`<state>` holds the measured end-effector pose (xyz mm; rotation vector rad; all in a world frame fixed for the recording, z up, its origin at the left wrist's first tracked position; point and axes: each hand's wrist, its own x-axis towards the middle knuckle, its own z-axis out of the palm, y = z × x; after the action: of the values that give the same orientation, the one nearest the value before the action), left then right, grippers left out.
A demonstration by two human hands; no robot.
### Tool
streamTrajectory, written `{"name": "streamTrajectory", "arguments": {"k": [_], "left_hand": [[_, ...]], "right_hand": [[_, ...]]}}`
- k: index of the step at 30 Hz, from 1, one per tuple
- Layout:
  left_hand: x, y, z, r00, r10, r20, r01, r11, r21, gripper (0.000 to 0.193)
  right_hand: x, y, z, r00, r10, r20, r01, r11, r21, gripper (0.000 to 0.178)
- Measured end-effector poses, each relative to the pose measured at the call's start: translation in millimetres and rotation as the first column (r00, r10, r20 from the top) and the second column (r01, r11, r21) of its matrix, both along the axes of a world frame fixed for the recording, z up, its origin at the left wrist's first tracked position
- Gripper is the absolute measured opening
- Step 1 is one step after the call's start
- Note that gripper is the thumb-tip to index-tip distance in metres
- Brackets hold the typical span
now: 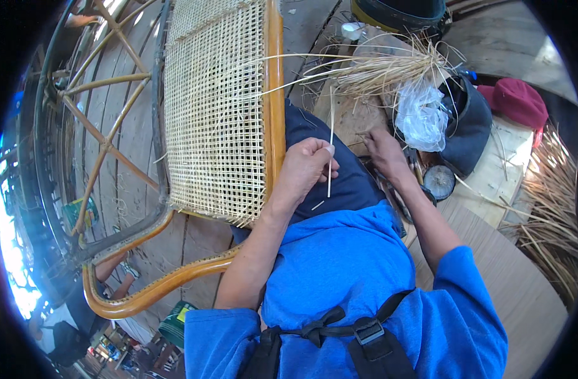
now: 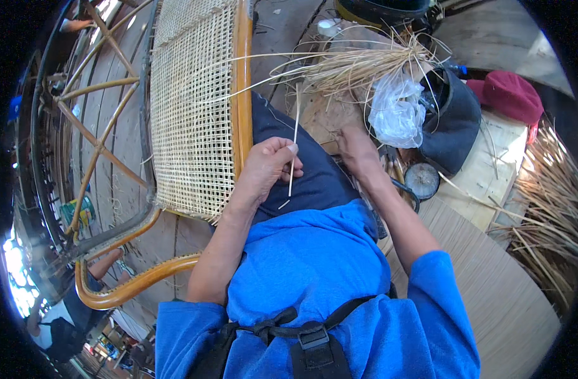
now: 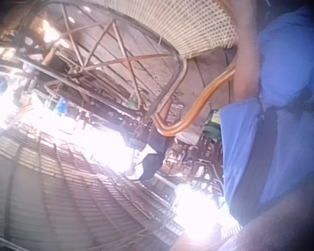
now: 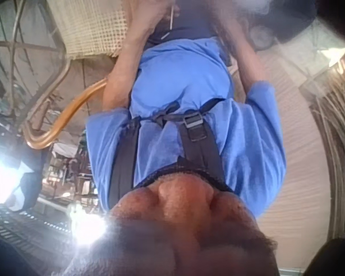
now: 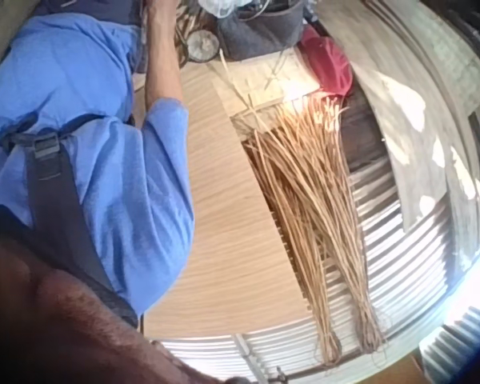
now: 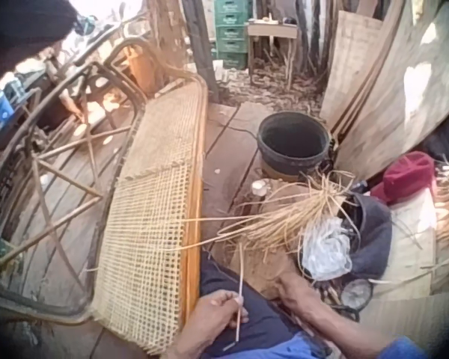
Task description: Weaving and repairing a rattan chair seat using strips of natural fiber.
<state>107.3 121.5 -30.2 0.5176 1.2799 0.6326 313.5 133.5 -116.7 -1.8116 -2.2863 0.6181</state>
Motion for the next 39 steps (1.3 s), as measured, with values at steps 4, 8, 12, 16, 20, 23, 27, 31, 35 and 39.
{"name": "streamTrajectory", "arguments": {"k": [4, 8, 12, 16, 20, 23, 27, 31, 35, 39], "left_hand": [[19, 13, 0, 0.946, -0.252, -0.206, 0.264, 0.964, 0.034, 0.021], [50, 18, -16, 0.848, -0.456, -0.271, 0.498, 0.861, 0.108, 0.022], [53, 4, -17, 0.674, -0.211, -0.707, 0.688, 0.526, 0.499, 0.03], [30, -4, 14, 0.897, -0.441, -0.032, 0.442, 0.892, 0.091, 0.029], [3, -27, 23, 0.967, -0.22, 0.131, 0.213, 0.975, 0.062, 0.017], [-7, -58, 13, 0.944, -0.144, -0.296, 0.252, 0.895, 0.368, 0.018], [-16, -73, 17, 0.917, -0.103, -0.385, 0.243, 0.91, 0.336, 0.018], [-21, -75, 12, 0.938, -0.129, -0.323, 0.253, 0.89, 0.38, 0.018], [-28, -74, 15, 0.938, -0.229, -0.261, 0.309, 0.891, 0.333, 0.019], [-28, -79, 5, 0.979, -0.192, -0.071, 0.202, 0.96, 0.195, 0.018]], "right_hand": [[14, -11, 69, 0.489, -0.729, -0.479, 0.064, 0.577, -0.814, 0.009], [21, -25, 86, 0.139, -0.864, -0.485, -0.094, 0.476, -0.875, 0.014], [15, -30, 92, 0.201, -0.802, -0.562, 0.088, 0.586, -0.805, 0.014], [-8, -36, 92, 0.249, -0.708, -0.661, 0.153, 0.703, -0.695, 0.01], [-23, -40, 92, 0.101, -0.694, -0.713, -0.089, 0.708, -0.701, 0.013], [-36, -43, 89, 0.135, -0.755, -0.642, -0.21, 0.612, -0.763, 0.015], [-53, -45, 93, 0.338, -0.668, -0.663, -0.128, 0.665, -0.736, 0.013], [-63, -51, 86, 0.66, -0.337, -0.671, 0.007, 0.897, -0.443, 0.013], [-61, -52, 83, 0.535, -0.504, -0.678, 0.065, 0.825, -0.562, 0.014], [-60, -47, 80, 0.33, -0.661, -0.674, 0.042, 0.723, -0.689, 0.018]]}}
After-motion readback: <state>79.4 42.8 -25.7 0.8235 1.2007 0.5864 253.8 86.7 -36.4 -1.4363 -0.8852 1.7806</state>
